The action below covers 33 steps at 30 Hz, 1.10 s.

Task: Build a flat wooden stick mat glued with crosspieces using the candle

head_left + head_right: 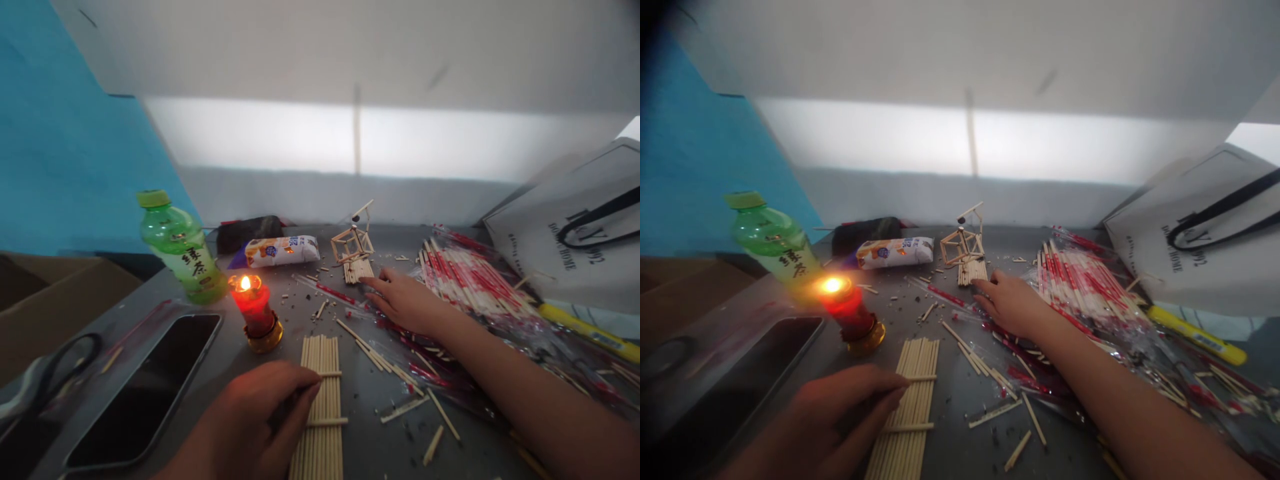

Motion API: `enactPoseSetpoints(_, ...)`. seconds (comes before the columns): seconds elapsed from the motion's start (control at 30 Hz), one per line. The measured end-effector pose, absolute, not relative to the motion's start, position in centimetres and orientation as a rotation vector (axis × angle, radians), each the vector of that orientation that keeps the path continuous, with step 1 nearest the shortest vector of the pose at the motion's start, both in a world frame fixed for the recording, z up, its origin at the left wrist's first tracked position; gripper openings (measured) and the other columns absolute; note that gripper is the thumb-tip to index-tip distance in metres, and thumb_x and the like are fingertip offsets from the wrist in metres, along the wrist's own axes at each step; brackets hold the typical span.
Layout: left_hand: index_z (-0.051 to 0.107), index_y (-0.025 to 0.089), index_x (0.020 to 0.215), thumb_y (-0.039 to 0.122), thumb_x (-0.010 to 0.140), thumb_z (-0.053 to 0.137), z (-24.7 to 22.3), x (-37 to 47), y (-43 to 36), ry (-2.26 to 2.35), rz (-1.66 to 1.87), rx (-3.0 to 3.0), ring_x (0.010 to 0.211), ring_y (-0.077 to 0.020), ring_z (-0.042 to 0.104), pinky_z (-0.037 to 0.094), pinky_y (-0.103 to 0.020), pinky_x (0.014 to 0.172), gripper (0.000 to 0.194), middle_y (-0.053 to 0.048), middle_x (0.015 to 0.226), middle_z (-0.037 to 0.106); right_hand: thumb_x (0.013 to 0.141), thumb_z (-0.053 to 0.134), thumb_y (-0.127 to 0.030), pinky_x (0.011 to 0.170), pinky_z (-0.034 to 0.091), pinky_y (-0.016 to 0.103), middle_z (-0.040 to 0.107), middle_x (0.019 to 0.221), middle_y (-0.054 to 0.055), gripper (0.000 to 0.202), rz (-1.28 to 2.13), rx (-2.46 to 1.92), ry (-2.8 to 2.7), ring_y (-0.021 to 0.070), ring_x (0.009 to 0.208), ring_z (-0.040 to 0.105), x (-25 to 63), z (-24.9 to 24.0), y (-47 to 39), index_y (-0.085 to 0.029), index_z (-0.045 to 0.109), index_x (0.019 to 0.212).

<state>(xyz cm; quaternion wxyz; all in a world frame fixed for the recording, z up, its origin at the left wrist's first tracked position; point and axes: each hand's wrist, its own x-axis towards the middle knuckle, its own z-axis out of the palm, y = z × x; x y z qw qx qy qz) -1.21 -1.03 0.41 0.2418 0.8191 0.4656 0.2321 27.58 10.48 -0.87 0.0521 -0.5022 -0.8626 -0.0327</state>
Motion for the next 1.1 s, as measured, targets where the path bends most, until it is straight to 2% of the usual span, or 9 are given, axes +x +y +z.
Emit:
enactPoseSetpoints(0.43,0.075,0.026,0.097,0.032,0.098,0.052,0.4,-1.3,-1.0,1.281,0.603,2.250,0.076,-0.0158,0.074,0.057,-0.024,0.071,0.023,0.002,0.086,0.078,0.106,0.036,-0.043,0.071,0.047,0.037,0.063,0.106,0.013,0.044,-0.146,-1.544,-2.635,0.0236,0.076,0.063,27.0,-0.9,10.2,-0.028,0.050,0.145)
enactPoseSetpoints(0.83,0.075,0.024,0.091,0.031,0.096,0.051,0.3,-1.2,-0.9,1.262,0.629,2.267,0.069,-0.0157,0.073,0.057,-0.023,0.064,0.026,0.001,0.078,0.077,0.105,0.038,-0.041,0.075,0.046,0.037,0.061,0.107,0.013,0.040,-0.127,-1.523,-2.635,0.0236,0.081,0.063,26.5,-0.7,10.0,-0.025,0.056,0.138)
enactPoseSetpoints(1.1,0.075,0.024,0.093,0.031,0.097,0.051,0.2,-1.3,-0.8,1.251,0.650,2.274,0.069,-0.0157,0.073,0.056,-0.025,0.066,0.024,0.001,0.080,0.076,0.106,0.037,-0.040,0.081,0.047,0.037,0.062,0.113,0.014,0.042,-0.089,-1.482,-2.634,0.0247,0.087,0.064,26.2,-0.5,9.8,-0.024,0.055,0.140)
